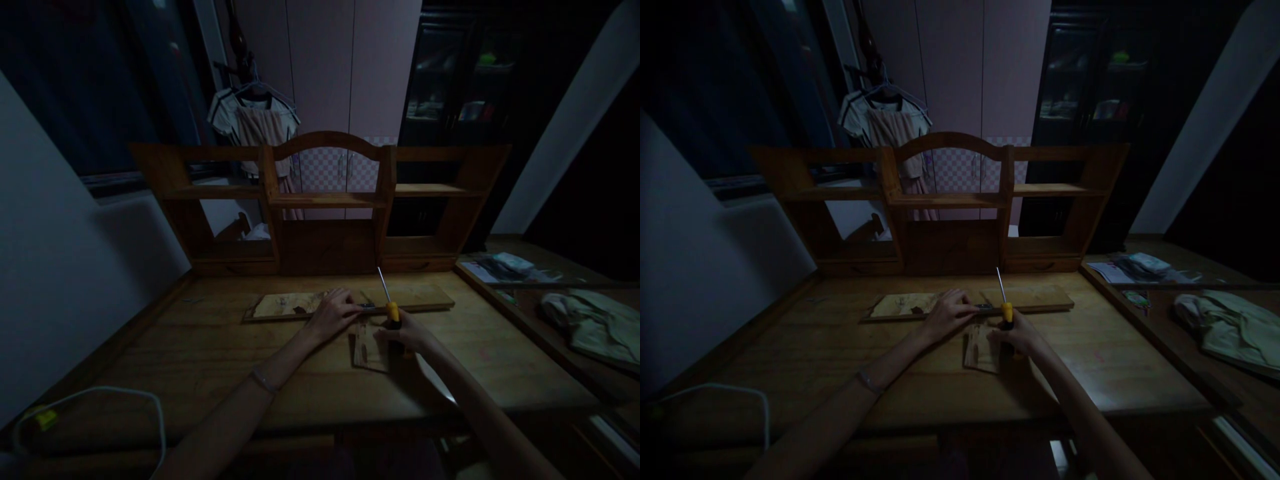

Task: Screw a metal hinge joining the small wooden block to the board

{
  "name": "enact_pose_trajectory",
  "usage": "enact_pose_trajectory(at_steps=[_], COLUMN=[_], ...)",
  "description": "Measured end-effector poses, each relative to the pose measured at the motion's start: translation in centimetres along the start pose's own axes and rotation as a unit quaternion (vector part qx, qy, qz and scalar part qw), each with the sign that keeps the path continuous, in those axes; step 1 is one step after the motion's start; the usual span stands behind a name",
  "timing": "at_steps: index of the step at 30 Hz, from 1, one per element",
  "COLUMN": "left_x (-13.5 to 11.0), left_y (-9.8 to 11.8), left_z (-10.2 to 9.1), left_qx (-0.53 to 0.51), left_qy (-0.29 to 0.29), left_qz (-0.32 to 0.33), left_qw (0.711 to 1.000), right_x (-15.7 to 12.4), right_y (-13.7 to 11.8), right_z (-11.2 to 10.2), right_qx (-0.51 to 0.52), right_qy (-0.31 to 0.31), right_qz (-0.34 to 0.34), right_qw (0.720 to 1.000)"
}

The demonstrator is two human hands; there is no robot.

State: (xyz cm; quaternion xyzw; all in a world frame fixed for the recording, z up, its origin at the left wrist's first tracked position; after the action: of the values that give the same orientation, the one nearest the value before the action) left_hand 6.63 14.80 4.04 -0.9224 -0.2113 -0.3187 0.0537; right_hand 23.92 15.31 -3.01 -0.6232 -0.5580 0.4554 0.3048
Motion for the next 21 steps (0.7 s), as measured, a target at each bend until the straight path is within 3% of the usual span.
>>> enact_pose_trajectory(at_steps=[8,21], left_x=[-0.2,-0.8], left_y=[-0.4,0.5], left_z=[-0.1,-0.9], left_qx=[-0.002,0.004], left_qy=[0.007,-0.018], left_qz=[-0.009,0.009], left_qw=[1.000,1.000], right_x=[1.1,1.5], right_y=[-0.7,-1.5], right_z=[-1.2,-1.5], right_qx=[0.012,0.047], right_qy=[-0.041,0.008], right_qz=[0.027,0.001], right_qw=[0.999,0.999])
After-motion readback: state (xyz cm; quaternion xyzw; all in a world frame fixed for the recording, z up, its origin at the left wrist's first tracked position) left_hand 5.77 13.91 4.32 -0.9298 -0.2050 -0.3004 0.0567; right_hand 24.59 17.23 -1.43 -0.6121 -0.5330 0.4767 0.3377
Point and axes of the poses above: each hand's wrist, its own x-axis towards the middle knuckle, its own z-axis out of the palm, y = z × x, the point moved 9 cm from there along x, towards the middle knuckle, and after that the axes turned 13 degrees about z, right-handed, at the moved point
